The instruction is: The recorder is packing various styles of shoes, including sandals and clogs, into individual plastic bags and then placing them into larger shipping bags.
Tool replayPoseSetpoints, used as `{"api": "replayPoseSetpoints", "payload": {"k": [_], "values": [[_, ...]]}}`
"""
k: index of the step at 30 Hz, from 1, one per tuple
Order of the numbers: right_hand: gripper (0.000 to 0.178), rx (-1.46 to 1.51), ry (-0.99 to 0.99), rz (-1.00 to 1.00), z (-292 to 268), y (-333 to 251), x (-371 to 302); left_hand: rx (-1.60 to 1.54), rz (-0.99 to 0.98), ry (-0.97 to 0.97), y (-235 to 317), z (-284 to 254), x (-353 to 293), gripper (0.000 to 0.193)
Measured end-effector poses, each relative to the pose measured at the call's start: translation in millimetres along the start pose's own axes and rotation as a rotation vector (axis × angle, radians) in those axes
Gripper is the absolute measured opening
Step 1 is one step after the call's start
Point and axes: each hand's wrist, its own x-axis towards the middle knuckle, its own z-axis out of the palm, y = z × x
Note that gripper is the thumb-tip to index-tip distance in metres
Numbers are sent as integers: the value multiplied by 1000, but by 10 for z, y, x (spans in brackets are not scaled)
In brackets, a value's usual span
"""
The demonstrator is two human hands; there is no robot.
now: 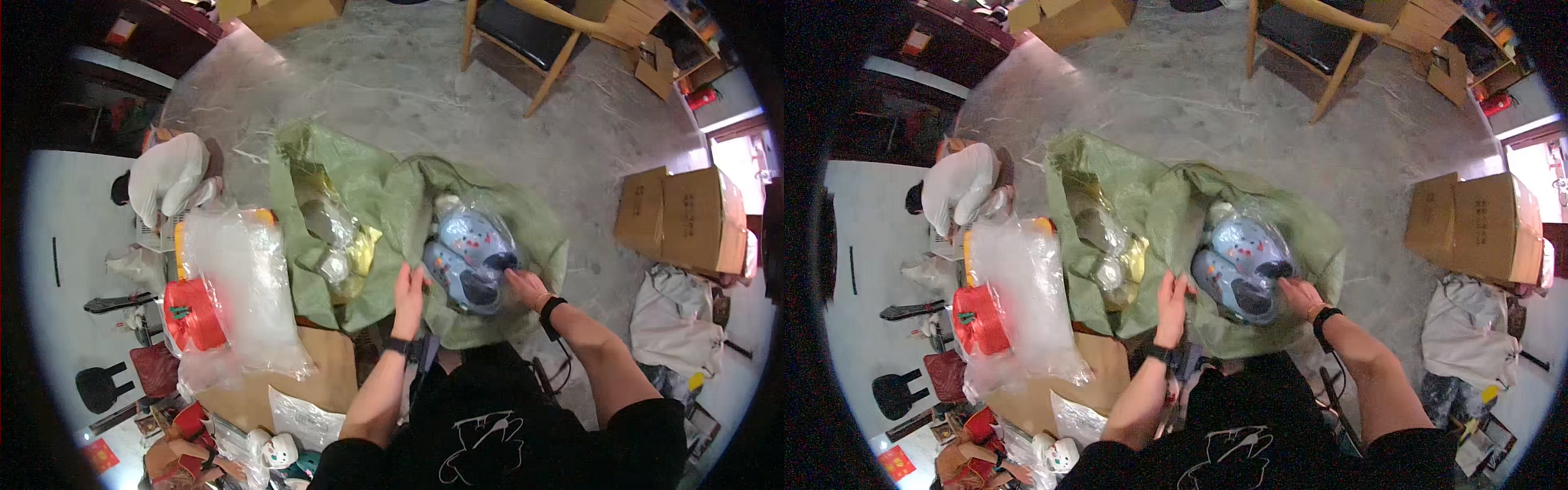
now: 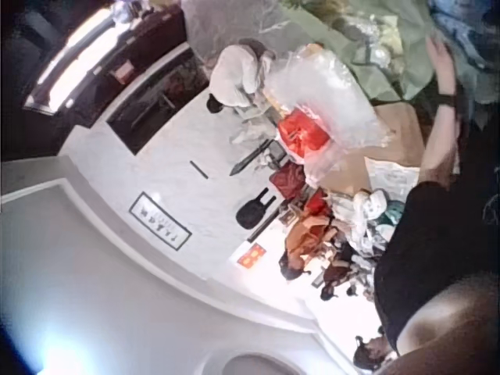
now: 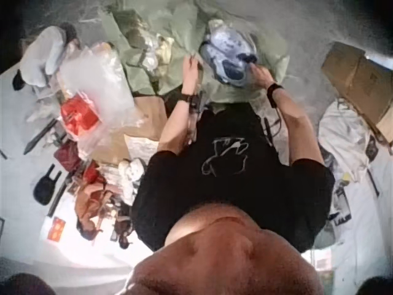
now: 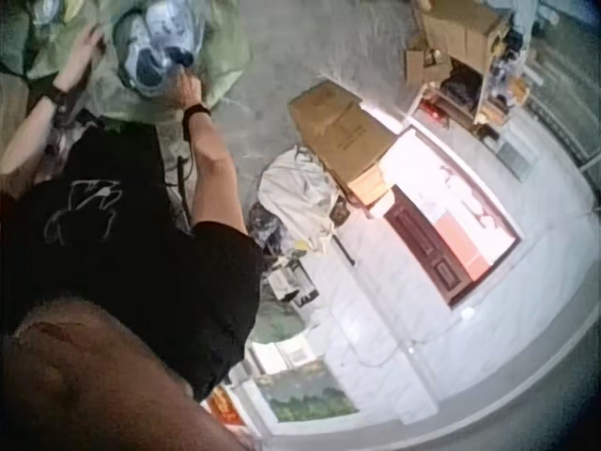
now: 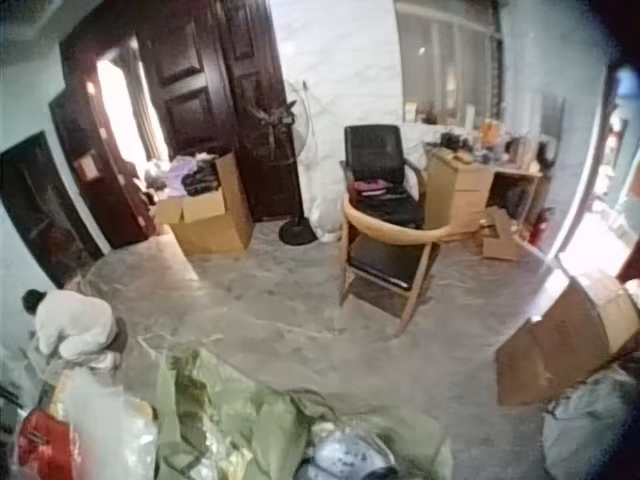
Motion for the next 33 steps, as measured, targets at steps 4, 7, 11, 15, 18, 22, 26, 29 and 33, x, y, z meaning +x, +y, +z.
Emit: {"api": "replayPoseSetpoints", "payload": {"k": [4, 7, 11, 15, 18, 22, 26, 29, 33], "values": [[26, -51, -85, 121, 81, -167, 531, -56, -103, 82, 88, -316, -205, 17], [27, -147, 105, 352, 248, 369, 616, -66, -134, 96, 106, -242, -126, 22], [48, -241, 51, 54, 48, 439, 549, -134, -13, 274, -394, -191, 25, 25], [57, -46, -183, 261, -380, 221, 550, 186, 27, 339, -263, -327, -12, 19], [60, -3, -72, 210, -748, 43, 407, 327, 67, 346, -208, -338, -117, 13], [65, -376, 445, 19, -602, 1063, 568, 196, 142, 318, -172, -263, -99, 16], [45, -461, 81, 338, -667, 1103, 820, 200, 216, 344, -186, -227, -146, 13], [33, -381, 162, 184, -803, 1310, 778, 262, 127, 309, -156, -223, -161, 14], [41, -250, 491, 469, -749, 1095, 374, 262, 206, 288, -207, -354, -385, 19]]}}
